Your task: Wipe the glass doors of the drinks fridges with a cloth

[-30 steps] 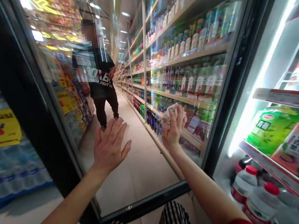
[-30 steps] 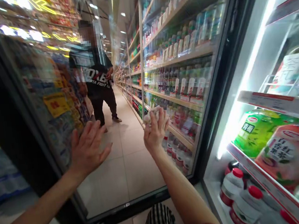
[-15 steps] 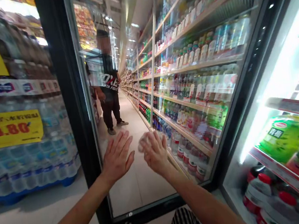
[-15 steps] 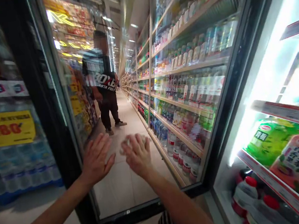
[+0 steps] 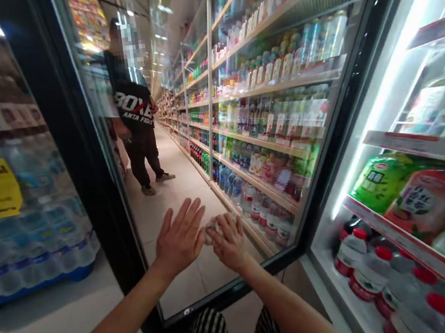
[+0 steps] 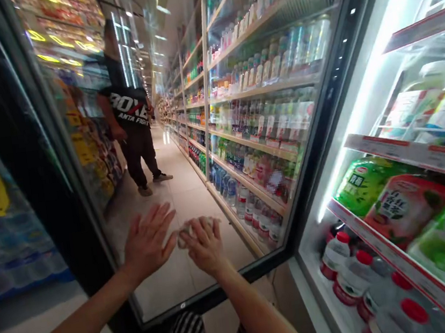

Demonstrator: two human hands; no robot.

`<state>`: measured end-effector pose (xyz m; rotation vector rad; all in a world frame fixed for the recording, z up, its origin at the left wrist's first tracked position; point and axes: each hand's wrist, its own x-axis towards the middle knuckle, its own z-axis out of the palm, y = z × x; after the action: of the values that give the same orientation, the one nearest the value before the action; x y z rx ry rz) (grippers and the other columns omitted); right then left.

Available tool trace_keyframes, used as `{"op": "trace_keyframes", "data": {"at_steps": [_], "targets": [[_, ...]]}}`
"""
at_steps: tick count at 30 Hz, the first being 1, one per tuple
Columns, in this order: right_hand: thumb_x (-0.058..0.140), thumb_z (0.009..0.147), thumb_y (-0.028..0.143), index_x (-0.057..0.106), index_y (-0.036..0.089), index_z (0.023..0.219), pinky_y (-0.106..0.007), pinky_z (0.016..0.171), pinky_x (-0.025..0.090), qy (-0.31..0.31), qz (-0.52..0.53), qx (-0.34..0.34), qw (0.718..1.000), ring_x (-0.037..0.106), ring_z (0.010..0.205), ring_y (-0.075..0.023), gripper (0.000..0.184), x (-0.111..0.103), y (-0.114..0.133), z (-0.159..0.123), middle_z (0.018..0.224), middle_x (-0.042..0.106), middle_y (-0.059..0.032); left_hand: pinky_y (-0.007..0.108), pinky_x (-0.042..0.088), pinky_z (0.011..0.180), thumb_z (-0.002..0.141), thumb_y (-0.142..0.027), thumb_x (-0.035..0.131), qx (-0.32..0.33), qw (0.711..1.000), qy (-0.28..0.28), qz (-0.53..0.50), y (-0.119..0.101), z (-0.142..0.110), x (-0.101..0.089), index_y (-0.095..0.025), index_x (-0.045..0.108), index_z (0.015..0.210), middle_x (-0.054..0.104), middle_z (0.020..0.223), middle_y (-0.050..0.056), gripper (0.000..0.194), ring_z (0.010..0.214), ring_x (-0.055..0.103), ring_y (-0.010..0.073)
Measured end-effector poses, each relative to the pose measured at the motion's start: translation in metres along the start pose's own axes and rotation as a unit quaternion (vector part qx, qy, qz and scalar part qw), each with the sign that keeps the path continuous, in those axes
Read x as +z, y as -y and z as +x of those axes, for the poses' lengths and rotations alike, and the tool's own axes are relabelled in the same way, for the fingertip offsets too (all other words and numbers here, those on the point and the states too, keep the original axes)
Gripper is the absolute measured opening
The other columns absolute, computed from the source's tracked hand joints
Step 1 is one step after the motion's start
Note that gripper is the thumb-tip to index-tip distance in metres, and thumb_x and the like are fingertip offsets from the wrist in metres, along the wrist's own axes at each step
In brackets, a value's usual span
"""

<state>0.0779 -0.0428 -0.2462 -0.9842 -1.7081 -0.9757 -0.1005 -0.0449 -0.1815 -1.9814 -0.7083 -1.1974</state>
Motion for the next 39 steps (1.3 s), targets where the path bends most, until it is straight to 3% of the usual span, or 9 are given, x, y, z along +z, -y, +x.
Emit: {"op": "trace_keyframes", "data": {"at_steps": [3,6,12,18,20,24,30,36,39], "targets": [[0.038,0.083,0.017,0.04,0.022,0.128,-0.053,0.106,0.025,-0.058,-0.021,0.124,0.99,0.023,0.136,-0.0241,0.045,-0.009,-0.035,-0.001,0.142,0.034,-0.0114,0.039,0.014,0.113,0.081,-0.022,0.051,0.005,1.0,0.013,-0.009,-0.012,-0.008,0.009,-0.02,0.035,0.135,0.051,0.13,0.007,0.056,0.129,0.037,0.0182],[0.03,0.087,0.017,0.026,0.011,0.137,-0.055,0.104,0.026,-0.147,-0.033,0.285,0.947,0.017,0.137,-0.0263,0.05,-0.011,-0.054,0.012,0.144,0.024,-0.021,0.041,0.01,0.113,0.08,-0.023,0.053,-0.02,1.0,0.011,-0.016,-0.024,-0.01,0.018,-0.02,0.037,0.134,0.05,0.131,0.007,0.056,0.13,0.035,0.0192],[0.039,0.085,0.021,0.043,0.022,0.126,-0.057,0.105,0.024,-0.03,0.005,0.115,0.993,0.021,0.136,-0.028,0.042,-0.005,-0.051,-0.007,0.143,0.031,-0.0123,0.036,0.02,0.112,0.08,-0.018,0.051,0.04,0.994,0.042,-0.092,-0.054,0.001,0.039,-0.016,0.036,0.135,0.048,0.133,0.008,0.057,0.133,0.031,0.0191],[0.024,0.089,0.019,0.029,0.012,0.135,-0.055,0.105,0.026,-0.164,-0.024,0.329,0.93,0.024,0.135,-0.0255,0.047,-0.025,-0.122,-0.005,0.141,0.03,-0.0207,0.036,0.018,0.113,0.079,-0.018,0.051,0.048,0.993,0.041,-0.097,-0.082,0.019,0.064,-0.016,0.041,0.132,0.048,0.133,0.008,0.053,0.131,0.034,0.019],[0.027,0.088,0.02,0.033,0.013,0.133,-0.054,0.105,0.027,-0.146,-0.022,0.309,0.94,0.025,0.135,-0.026,0.046,-0.026,-0.123,-0.01,0.142,0.03,-0.0195,0.036,0.015,0.113,0.079,-0.019,0.052,0.042,0.995,0.029,-0.085,-0.087,0.023,0.069,-0.017,0.041,0.131,0.049,0.132,0.007,0.053,0.13,0.036,0.0181],[0.038,0.085,0.025,0.049,0.021,0.12,-0.054,0.105,0.026,-0.057,0.011,0.158,0.986,0.027,0.134,-0.0267,0.038,-0.027,-0.124,-0.017,0.139,0.038,-0.0124,0.035,0.015,0.113,0.079,-0.019,0.053,0.038,0.996,0.02,-0.078,-0.089,0.024,0.071,-0.019,0.042,0.131,0.051,0.13,0.006,0.053,0.129,0.038,0.0174],[0.019,0.088,0.017,0.033,0.012,0.132,-0.049,0.106,0.028,-0.174,-0.034,0.312,0.933,0.029,0.133,-0.0204,0.047,-0.038,-0.17,0.017,0.137,0.038,-0.0176,0.035,0.014,0.113,0.08,-0.019,0.052,0.031,0.996,0.032,-0.074,-0.086,0.022,0.077,-0.019,0.041,0.132,0.05,0.131,0.005,0.053,0.129,0.037,0.0163],[0.038,0.084,0.025,0.051,0.022,0.119,-0.051,0.107,0.024,-0.06,-0.003,0.145,0.988,0.025,0.135,-0.0227,0.038,-0.027,-0.137,0.025,0.14,0.037,-0.0088,0.035,0.014,0.113,0.081,-0.019,0.051,0.027,0.995,0.033,-0.087,-0.08,0.023,0.081,-0.02,0.039,0.133,0.049,0.132,0.005,0.054,0.129,0.037,0.0167],[0.03,0.085,0.026,0.044,0.018,0.126,-0.054,0.106,0.024,-0.141,-0.015,0.259,0.955,0.024,0.135,-0.0222,0.044,-0.028,-0.159,0.041,0.141,0.034,-0.0131,0.034,0.016,0.113,0.081,-0.018,0.05,0.041,0.994,0.037,-0.094,-0.075,0.022,0.082,-0.019,0.036,0.135,0.048,0.133,0.005,0.056,0.129,0.037,0.0168]]}}
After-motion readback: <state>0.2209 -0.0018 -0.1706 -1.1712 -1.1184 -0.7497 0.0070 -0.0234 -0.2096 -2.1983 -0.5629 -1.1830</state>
